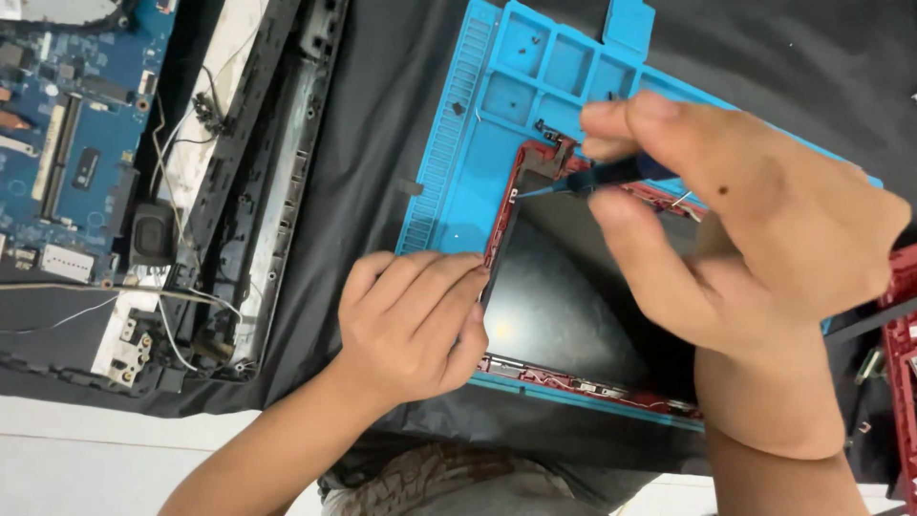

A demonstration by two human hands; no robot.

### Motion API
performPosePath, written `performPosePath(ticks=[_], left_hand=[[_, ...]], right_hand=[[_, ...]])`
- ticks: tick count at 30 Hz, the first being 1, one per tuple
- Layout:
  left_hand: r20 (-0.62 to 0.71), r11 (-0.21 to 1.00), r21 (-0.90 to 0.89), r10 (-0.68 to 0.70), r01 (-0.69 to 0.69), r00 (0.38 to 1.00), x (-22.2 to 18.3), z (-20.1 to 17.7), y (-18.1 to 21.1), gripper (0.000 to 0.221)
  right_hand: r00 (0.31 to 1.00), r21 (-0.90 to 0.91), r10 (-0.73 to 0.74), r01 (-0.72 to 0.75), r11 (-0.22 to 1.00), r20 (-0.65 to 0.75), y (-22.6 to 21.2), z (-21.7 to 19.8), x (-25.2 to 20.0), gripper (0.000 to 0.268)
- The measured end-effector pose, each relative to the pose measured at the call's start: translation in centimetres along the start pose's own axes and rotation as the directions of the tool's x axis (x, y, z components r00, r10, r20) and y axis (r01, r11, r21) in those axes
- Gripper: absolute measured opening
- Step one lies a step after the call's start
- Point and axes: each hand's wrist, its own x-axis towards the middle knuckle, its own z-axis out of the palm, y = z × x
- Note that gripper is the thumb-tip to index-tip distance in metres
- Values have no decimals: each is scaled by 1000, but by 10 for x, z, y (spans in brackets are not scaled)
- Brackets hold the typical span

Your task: The person works at a repair bench on a disassembled red Acer laptop. They use a screwdriver on the screen bezel, position the screen assembly, route a cable, align the bottom chassis over it, press it into place, and fit a small touchpad board into the palm rest before reaching for the screwdriver again.

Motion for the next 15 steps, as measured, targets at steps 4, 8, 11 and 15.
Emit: performPosePath(ticks=[4,8,11,15], left_hand=[[14,1000,-19,-2,2,1000,-2,0,1,18],[3,1000,-19,1,-1,1000,0,-1,-2,16],[-1,1000,-24,-1,1,1000,0,0,-2,16],[13,1000,-13,-2,2,1000,-3,4,-3,16]], right_hand=[[999,65,-25,24,998,24,12,0,-15,30],[1000,50,-22,22,999,15,2,2,-5,29],[999,-81,-14,12,997,-31,-4,4,1,34],[1000,-6,20,-20,1000,-17,-4,8,0,38]])
